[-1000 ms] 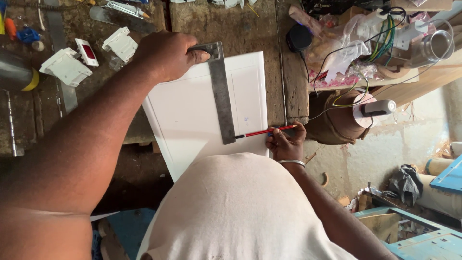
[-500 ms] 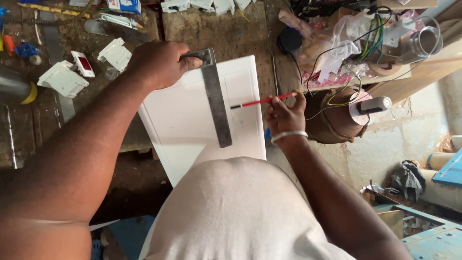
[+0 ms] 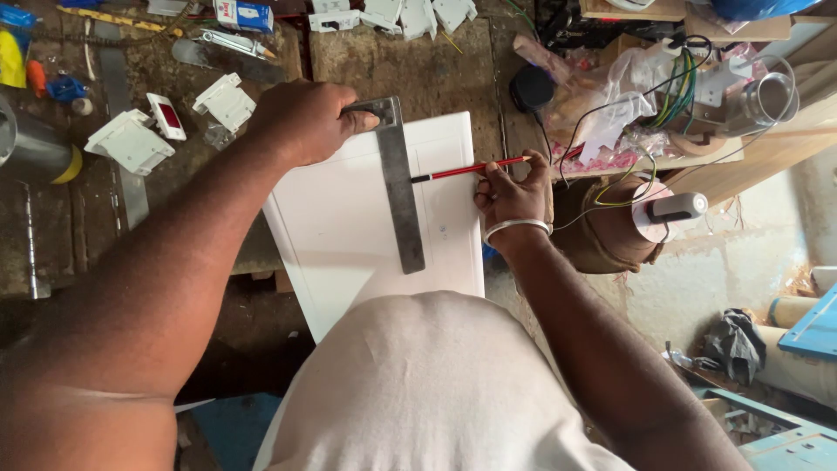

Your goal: Measure and mark the layout for components on a white electrical panel board using a square and pencil.

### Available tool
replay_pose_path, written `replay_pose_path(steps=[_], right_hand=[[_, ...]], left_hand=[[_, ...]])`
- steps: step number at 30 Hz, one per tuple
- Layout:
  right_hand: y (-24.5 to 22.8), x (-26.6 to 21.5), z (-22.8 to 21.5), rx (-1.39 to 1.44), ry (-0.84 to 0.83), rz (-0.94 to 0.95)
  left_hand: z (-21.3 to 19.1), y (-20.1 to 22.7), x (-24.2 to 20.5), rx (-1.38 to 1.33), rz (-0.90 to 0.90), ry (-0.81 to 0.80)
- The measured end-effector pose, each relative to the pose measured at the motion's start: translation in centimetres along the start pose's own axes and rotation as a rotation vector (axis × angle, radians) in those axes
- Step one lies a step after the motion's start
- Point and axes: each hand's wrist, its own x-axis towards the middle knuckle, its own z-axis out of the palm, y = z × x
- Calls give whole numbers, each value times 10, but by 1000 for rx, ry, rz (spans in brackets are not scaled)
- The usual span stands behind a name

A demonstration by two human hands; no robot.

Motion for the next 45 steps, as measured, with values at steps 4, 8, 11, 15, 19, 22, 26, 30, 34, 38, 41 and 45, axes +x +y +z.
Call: replay_pose_path(steps=[4,8,11,15,19,22,26,30,34,38,41,45], right_hand=[[-2,-3,1,-25,6,-6],[-16,-21,8,-35,-128,-96],[-23,-37,4,-67,-352,-141],[-27,-50,2,-262,-702,-70],[-15,-70,18,-649,-779,-125],[-9,-81,26,-980,-806,-158],[-5,-85,31,-1181,-1075,-438],[-1,-83,32,-1314,-1134,-526],[-2,-88,39,-1398,-1095,-397],[-3,-88,43,-1437,-1079,-339],[-8,-84,52,-1418,-1092,-449],[-14,-84,60,-1442,-1055,-579]], left_hand=[[-3,3,-1,0,-34,-56],[0,0,0,-10,-42,-51],[3,-4,0,-29,-33,-27],[8,-8,3,-28,-11,-11],[11,-9,5,-17,2,28],[10,-10,5,14,-17,-7],[13,-12,4,10,19,39],[14,-10,4,11,6,33],[16,-12,3,27,15,38],[17,-13,3,32,27,55],[19,-12,3,32,16,39],[20,-14,4,32,42,80]])
